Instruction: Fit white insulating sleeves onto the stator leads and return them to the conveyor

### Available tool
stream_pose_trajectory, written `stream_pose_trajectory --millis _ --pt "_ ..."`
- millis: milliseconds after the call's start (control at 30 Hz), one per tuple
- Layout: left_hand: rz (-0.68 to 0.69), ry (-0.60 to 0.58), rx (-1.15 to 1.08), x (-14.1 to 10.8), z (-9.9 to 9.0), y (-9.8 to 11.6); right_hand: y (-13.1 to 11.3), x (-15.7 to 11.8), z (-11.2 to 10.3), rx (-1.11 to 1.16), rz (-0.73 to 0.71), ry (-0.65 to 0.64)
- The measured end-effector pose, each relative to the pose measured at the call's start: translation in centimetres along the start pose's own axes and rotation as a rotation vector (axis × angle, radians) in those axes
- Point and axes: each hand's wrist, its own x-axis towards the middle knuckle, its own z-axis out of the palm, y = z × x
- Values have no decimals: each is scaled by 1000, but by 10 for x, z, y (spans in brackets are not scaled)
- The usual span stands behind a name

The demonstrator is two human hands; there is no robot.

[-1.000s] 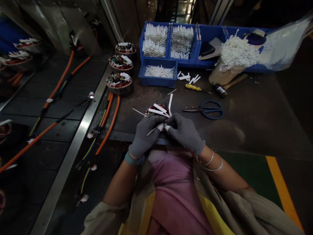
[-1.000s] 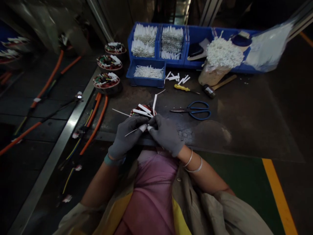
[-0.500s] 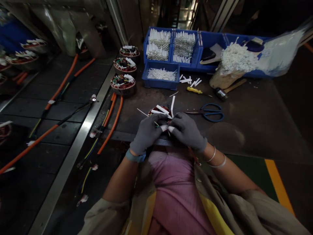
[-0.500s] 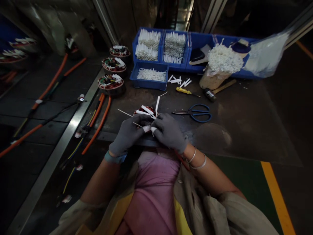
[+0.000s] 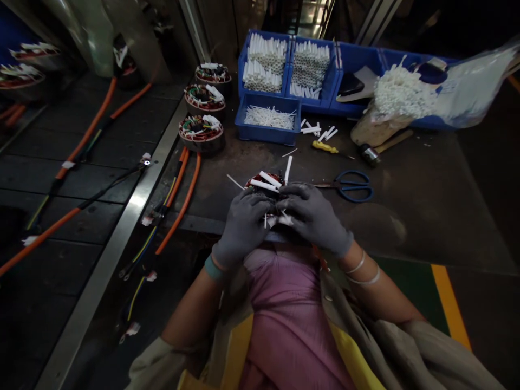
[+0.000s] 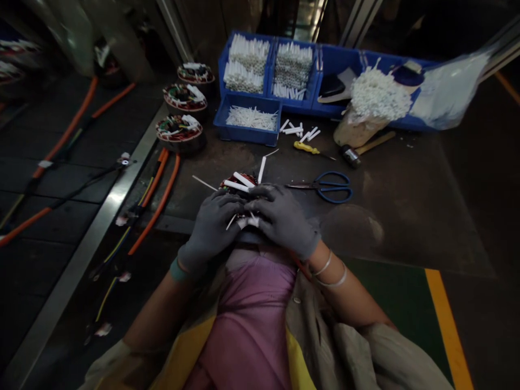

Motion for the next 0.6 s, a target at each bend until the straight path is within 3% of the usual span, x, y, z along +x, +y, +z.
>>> stream_pose_trajectory --millis 100,233,400,467,533,600 --pt "-20 -19 10 2 3 0 -6 -6 11 -23 -21 31" --pt "-26 -3 -41 2 8 -2 -12 -9 12 -73 62 68" --pt "-48 -43 -37 4 3 -9 -1 35 30 -183 124 39" --pt "-63 -72 -71 7 -3 -12 4 40 36 -99 163 112" --pt "-96 -81 -127 11 -9 -14 5 21 32 36 291 245" --pt "-155 -51 -158 16 -14 -16 2 -20 21 202 443 209"
